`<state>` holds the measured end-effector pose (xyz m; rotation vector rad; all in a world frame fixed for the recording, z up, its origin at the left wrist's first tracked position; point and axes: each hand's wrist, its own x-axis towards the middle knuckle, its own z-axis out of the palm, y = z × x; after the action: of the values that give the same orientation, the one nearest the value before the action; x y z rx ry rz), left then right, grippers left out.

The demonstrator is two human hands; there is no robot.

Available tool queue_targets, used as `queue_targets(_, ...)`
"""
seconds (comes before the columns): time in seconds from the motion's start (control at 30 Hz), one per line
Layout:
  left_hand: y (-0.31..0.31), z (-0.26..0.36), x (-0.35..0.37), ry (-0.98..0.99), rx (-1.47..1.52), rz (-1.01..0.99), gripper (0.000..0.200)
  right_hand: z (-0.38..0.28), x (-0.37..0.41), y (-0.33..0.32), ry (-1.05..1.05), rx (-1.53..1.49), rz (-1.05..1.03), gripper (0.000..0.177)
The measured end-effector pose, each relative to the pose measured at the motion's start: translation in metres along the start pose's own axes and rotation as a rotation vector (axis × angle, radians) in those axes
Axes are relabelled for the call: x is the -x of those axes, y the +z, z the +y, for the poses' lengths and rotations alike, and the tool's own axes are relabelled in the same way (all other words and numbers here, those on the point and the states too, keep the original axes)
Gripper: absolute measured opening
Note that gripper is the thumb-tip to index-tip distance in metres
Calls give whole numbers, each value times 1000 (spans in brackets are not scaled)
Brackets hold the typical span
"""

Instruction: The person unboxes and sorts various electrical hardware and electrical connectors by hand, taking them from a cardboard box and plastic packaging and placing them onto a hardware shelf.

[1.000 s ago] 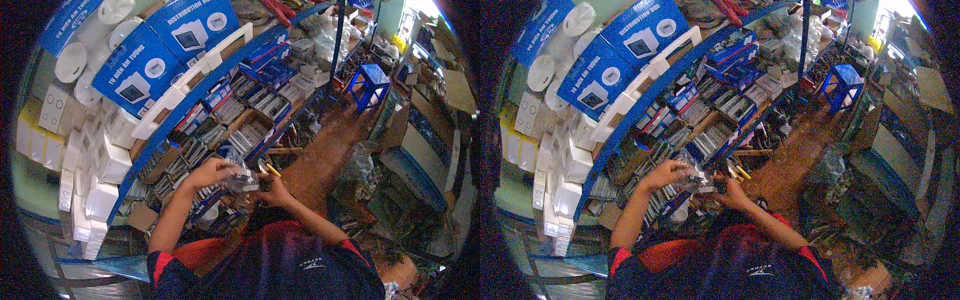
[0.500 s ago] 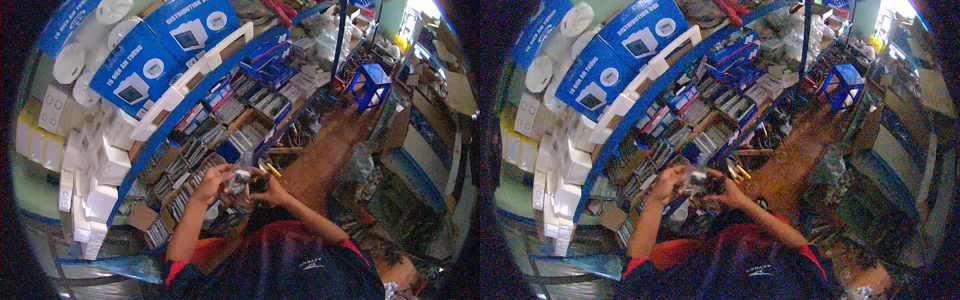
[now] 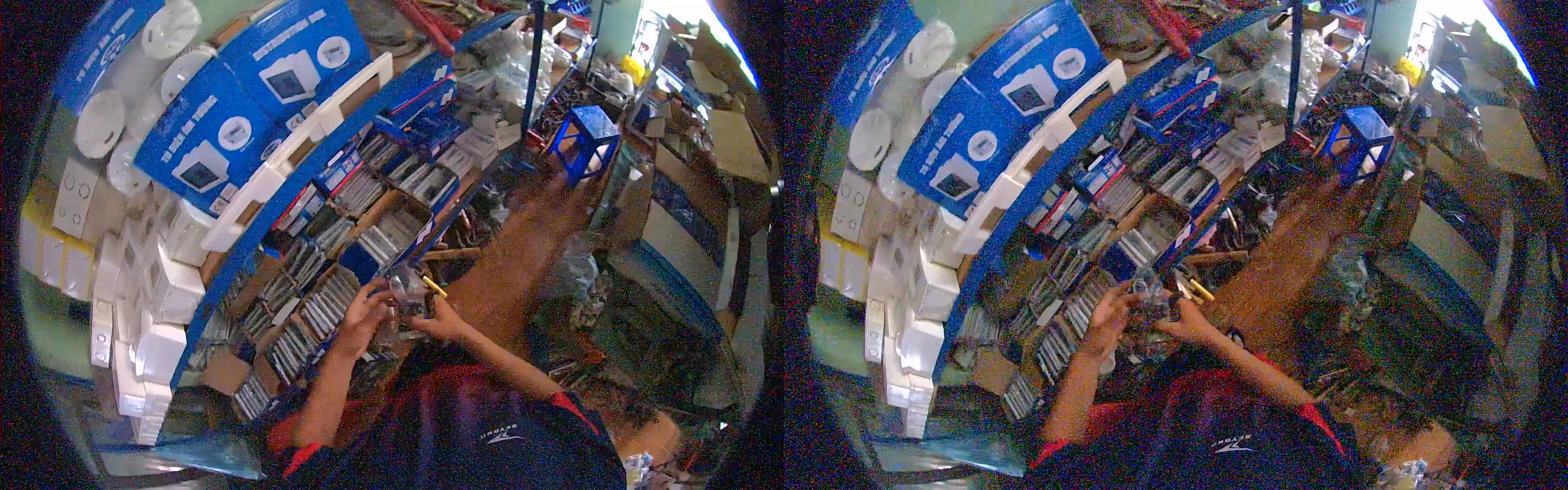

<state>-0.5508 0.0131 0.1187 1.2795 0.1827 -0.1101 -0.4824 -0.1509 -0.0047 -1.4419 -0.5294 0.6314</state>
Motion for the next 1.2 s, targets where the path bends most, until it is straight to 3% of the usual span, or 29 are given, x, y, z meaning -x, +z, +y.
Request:
queue_targets(0.07, 0, -11, -3, 143, -299, 80, 76, -4, 1, -4, 112, -108, 7, 62)
queue_targets(0.1, -5, -19, -3, 75, -368, 95, 86, -14, 2, -6, 174, -97, -38, 63)
queue_targets(0.13, -12, -28, -5, 77, -432, 7, 83, -24, 2, -7, 235, -88, -82, 65)
queue_targets(0.2, -20, -42, -13, 76, -555, -177, 76, -33, 2, -6, 132, 19, -181, 71)
queue_targets(0.23, 7, -5, -11, -20, -498, -184, 52, -33, 2, -6, 114, 22, -228, 73)
queue_targets(0.37, 2, -21, -32, -6, -438, -223, 26, -44, -5, -11, 65, 67, -382, 84)
queue_targets(0.4, 1, -22, -39, -2, -428, -208, 27, -52, -9, -13, 40, 92, -391, 86)
queue_targets(0.63, 5, -11, -64, -112, -138, -115, 40, -75, -7, -13, 390, -148, -135, 83)
queue_targets(0.73, -10, -19, -75, -238, 26, -113, 35, -18, -16, -3, 328, -209, -71, 75)
queue_targets(0.77, -9, -20, -76, -226, 29, -83, 45, -10, -15, -3, 228, -194, -33, 71)
queue_targets(0.83, -28, -29, -80, -278, 243, 4, 38, -21, -15, -3, 27, -164, 42, 63)
queue_targets(0.9, -25, -16, -80, -274, 320, 121, 39, -30, -11, -15, 154, -131, -39, 63)
queue_targets(0.97, -36, -25, -89, -218, 325, 104, 41, -41, -8, -27, 275, -162, -180, 67)
queue_targets(1.07, -25, -29, -100, -200, 368, 119, 45, -20, -1, -19, 135, -8, -96, 72)
queue_targets(1.1, -20, -30, -104, -198, 373, 84, 44, -97, 7, -28, 411, -10, -142, 78)
queue_targets(1.2, -13, -47, -122, -201, 388, 18, 43, -95, 14, -27, 357, -15, 32, 77)
